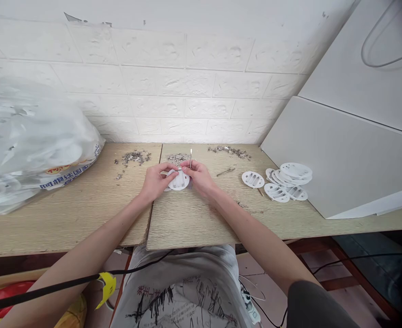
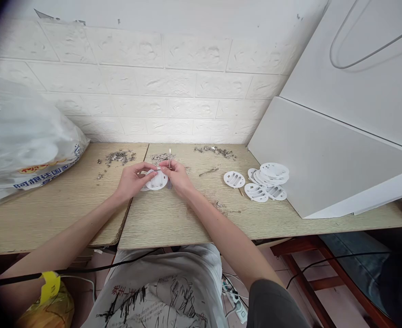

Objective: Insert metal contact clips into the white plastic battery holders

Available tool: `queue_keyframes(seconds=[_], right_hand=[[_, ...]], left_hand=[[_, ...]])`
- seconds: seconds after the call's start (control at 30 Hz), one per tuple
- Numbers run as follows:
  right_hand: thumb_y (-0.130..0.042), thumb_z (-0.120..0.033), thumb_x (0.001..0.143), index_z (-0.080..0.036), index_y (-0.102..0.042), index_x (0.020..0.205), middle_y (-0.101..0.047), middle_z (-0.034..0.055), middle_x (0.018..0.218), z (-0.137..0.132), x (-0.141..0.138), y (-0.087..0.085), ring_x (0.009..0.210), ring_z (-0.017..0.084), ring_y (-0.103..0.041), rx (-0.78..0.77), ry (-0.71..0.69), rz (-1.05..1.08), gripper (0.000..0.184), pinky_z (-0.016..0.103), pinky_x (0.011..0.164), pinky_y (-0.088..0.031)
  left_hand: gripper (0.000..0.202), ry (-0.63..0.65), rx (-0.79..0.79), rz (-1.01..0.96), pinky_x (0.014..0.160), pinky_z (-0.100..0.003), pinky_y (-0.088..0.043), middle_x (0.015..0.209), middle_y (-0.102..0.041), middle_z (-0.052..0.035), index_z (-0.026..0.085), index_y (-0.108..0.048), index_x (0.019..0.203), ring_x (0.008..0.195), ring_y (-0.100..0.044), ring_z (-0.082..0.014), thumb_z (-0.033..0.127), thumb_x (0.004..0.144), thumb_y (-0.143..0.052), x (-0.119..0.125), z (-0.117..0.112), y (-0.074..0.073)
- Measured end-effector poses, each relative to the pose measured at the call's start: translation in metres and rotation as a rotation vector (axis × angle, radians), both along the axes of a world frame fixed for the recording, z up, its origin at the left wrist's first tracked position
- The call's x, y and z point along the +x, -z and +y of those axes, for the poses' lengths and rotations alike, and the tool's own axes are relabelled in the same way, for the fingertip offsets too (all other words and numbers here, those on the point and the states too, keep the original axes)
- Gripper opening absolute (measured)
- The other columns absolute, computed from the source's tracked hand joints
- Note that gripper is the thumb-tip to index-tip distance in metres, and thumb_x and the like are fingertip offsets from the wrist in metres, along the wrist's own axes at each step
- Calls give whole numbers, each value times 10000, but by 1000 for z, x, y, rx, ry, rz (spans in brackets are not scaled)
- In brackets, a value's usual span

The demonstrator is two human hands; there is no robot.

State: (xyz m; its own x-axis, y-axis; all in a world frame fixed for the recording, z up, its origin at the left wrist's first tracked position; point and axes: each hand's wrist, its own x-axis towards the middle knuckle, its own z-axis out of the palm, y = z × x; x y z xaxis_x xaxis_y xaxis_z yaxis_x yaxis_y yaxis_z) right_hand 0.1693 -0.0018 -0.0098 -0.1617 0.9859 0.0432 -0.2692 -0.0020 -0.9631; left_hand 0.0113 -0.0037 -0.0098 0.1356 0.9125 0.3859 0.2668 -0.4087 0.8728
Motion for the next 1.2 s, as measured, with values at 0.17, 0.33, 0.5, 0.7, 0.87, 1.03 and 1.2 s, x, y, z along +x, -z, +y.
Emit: queue_keyframes(seconds=[0.17, 0.33, 0.5, 0.7, 0.87, 1.03, 1.2], right_hand=[[-721, -290, 658, -176, -604, 841, -587, -21, 713, -1, -1, -2, 637, 104, -516, 31, 17, -51, 245, 251, 595, -423], [-687, -264, 672, -174, -599, 829, -602, 3, 788, -3, 0, -4, 692, 121, -530, 153, 34, -188, 201, 267, 627, -436], [-589, -221, 754, -186, -633, 799, -634, 32, 846, -7, 1, -6, 765, 160, -546, 411, 138, -523, 72, 305, 682, -425], [-562, -178, 771, -196, -647, 762, -626, 38, 823, -10, 2, -10, 749, 170, -545, 491, 199, -650, 87, 316, 692, -420], [-545, -168, 773, -194, -629, 746, -605, 39, 809, -9, 1, -10, 745, 168, -528, 524, 197, -688, 91, 313, 686, -419], [-550, -178, 767, -192, -624, 743, -600, 29, 793, -9, 1, -9, 745, 158, -532, 506, 179, -673, 79, 304, 686, -421], [-592, -245, 750, -180, -627, 802, -637, 22, 813, -7, 1, -6, 733, 141, -558, 318, 70, -466, 90, 282, 656, -433]], left_hand=[[262, 0, -47, -72, 673, -301, -530, 809, -703, -64, 161, -705, 773, 768, -638, -189, 377, 630, -748, 1, 1, 0], [273, 9, -99, -120, 672, -306, -523, 801, -703, -71, 154, -693, 736, 768, -642, -195, 370, 591, -775, 2, 1, 0], [314, 34, -183, -102, 626, -293, -508, 759, -692, -60, 146, -685, 780, 705, -639, -186, 366, 581, -790, 2, -1, -2], [342, 34, -192, -185, 698, -293, -508, 775, -693, -62, 141, -667, 774, 738, -642, -172, 396, 585, -795, 3, -3, -10], [359, 48, -213, -213, 683, -283, -500, 773, -688, -59, 138, -663, 787, 726, -635, -161, 389, 573, -807, 2, -1, -8], [344, 37, -209, -221, 676, -285, -504, 766, -683, -56, 142, -660, 777, 725, -631, -161, 379, 575, -805, 1, 0, -6], [321, 16, -192, -182, 640, -274, -487, 737, -665, -46, 150, -647, 749, 694, -613, -155, 372, 570, -794, 2, -2, -8]])
